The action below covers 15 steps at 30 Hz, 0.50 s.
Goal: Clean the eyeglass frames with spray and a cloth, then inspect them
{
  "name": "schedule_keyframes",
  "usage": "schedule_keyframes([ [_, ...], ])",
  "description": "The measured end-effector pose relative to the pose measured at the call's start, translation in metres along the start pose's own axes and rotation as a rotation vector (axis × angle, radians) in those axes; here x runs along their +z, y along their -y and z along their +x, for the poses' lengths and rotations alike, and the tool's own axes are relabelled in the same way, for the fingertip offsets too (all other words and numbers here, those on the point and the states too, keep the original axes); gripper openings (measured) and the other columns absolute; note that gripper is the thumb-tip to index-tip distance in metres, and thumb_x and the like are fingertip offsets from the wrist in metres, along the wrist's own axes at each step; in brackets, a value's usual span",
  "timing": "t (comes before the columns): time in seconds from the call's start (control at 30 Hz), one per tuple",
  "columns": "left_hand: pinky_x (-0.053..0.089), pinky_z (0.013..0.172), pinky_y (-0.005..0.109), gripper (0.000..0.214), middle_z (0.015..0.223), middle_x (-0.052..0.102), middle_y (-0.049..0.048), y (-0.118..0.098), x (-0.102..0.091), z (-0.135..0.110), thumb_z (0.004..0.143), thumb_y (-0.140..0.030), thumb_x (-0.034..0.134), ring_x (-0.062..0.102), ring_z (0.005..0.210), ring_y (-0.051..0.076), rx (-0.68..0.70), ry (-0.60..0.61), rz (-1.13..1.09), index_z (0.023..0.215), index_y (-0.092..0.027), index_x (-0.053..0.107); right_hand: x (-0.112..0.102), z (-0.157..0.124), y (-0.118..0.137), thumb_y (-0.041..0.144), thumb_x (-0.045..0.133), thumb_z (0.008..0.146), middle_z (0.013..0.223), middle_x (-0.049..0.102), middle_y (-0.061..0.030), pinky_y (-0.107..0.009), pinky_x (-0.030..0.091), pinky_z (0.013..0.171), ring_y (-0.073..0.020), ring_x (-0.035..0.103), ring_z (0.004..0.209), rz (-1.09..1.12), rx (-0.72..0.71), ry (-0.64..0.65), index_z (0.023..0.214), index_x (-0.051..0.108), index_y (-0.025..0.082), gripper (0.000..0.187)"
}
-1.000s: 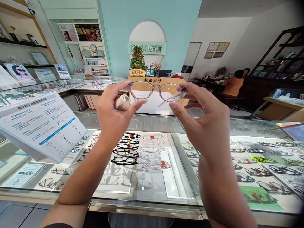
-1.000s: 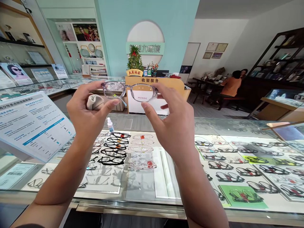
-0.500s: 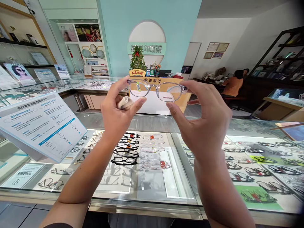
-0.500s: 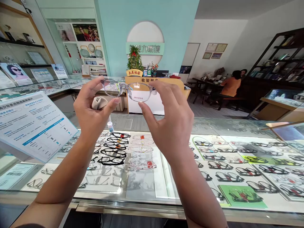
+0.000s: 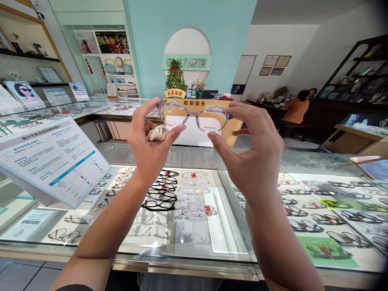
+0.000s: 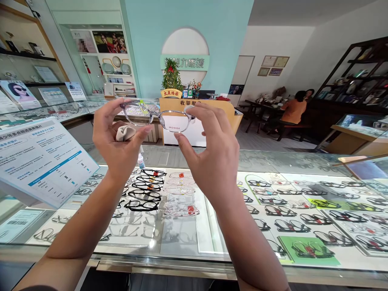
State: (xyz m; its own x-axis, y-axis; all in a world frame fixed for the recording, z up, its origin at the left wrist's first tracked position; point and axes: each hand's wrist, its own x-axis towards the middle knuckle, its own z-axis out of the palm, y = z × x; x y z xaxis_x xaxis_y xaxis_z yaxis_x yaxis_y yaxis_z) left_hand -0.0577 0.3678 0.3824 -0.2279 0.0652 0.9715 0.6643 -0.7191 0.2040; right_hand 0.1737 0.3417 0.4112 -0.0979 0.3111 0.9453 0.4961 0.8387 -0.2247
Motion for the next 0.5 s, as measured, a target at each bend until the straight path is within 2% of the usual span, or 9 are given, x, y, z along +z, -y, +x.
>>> schedule_keyframes([
  [0.13,0.066,0.089,0.043,0.073,0.146,0.067,0.011,-0.0026,-0.0009,-0.0022,0.086,-0.06,0.094,0.07,0.13,0.033,0.057,-0.039,0.044,0.147,-0.034,0.064,0.0019,0.0002,-0.003,0.028,0.081,0.098,0.139,0.08,-0.0089,-0.05,0.068,0.085,-0.0338,0.077,0.125,0.024,0.077,0.025,0.137,0.071,0.034,0.041],
  [0.27,0.065,0.087,0.044,0.075,0.146,0.066,0.0115,-0.0013,-0.0017,-0.0035,0.087,-0.064,0.091,0.071,0.124,0.032,0.045,-0.008,0.078,0.15,-0.034,0.061,0.0015,0.0005,-0.0028,0.03,0.08,0.099,0.14,0.081,-0.0073,-0.05,0.068,0.087,-0.0344,0.079,0.127,0.065,0.141,0.063,0.138,0.069,0.034,0.041],
  [0.5,0.063,0.088,0.046,0.077,0.142,0.066,0.0122,-0.0049,-0.0029,-0.0028,0.088,-0.071,0.086,0.067,0.13,0.035,0.063,-0.028,0.172,0.15,-0.033,0.06,0.0025,-0.0001,-0.0097,0.04,0.079,0.102,0.138,0.078,-0.0088,-0.045,0.069,0.086,-0.0313,0.078,0.124,0.235,0.216,0.087,0.146,0.065,0.035,0.047],
])
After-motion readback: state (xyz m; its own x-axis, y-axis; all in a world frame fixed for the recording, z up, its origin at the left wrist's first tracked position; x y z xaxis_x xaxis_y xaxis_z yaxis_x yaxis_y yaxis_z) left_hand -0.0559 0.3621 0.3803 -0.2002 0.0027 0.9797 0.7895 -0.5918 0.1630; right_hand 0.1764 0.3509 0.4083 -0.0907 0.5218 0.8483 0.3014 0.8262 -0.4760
